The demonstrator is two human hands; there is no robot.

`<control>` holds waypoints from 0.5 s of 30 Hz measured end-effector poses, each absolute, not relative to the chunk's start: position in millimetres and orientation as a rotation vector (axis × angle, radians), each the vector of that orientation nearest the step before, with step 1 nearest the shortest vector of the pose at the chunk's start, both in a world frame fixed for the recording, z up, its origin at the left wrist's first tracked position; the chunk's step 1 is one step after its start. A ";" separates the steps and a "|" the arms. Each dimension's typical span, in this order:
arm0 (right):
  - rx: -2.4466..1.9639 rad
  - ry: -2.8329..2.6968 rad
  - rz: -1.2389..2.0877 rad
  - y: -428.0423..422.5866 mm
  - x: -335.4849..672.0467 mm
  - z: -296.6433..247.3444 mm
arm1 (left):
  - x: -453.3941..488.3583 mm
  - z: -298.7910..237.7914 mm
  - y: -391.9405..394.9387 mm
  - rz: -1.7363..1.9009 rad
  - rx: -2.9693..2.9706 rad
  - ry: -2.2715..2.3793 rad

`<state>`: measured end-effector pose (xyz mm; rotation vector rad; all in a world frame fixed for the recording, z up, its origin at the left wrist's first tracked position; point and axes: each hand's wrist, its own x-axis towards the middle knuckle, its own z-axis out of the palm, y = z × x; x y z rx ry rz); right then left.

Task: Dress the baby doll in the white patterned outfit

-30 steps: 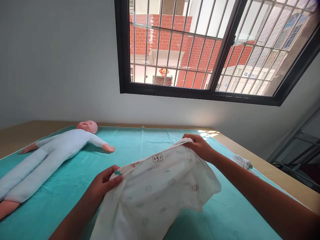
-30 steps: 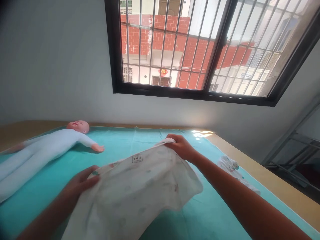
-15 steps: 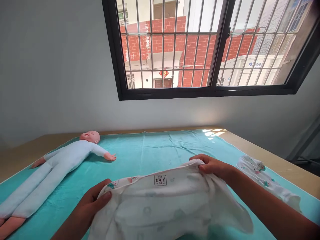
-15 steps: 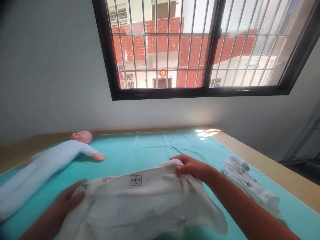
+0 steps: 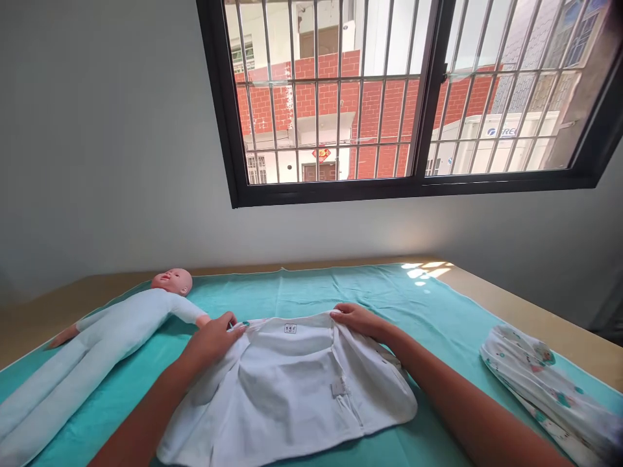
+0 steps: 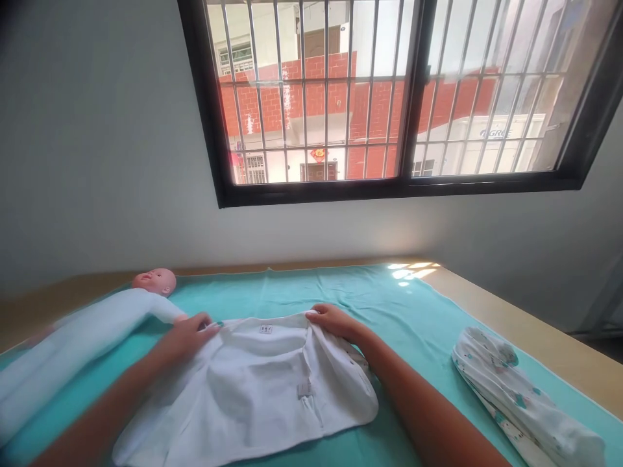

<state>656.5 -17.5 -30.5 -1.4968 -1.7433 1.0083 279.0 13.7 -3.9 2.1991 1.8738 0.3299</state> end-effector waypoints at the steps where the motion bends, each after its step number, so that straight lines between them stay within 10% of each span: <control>1: -1.494 -1.738 0.944 -12.5 657.9 -37.2 | 283.9 -8.0 18.7 0.353 2.213 1.917; 15: -1.490 -1.758 0.944 -8.2 659.2 -46.7 | 327.7 -29.2 41.5 0.360 2.244 1.791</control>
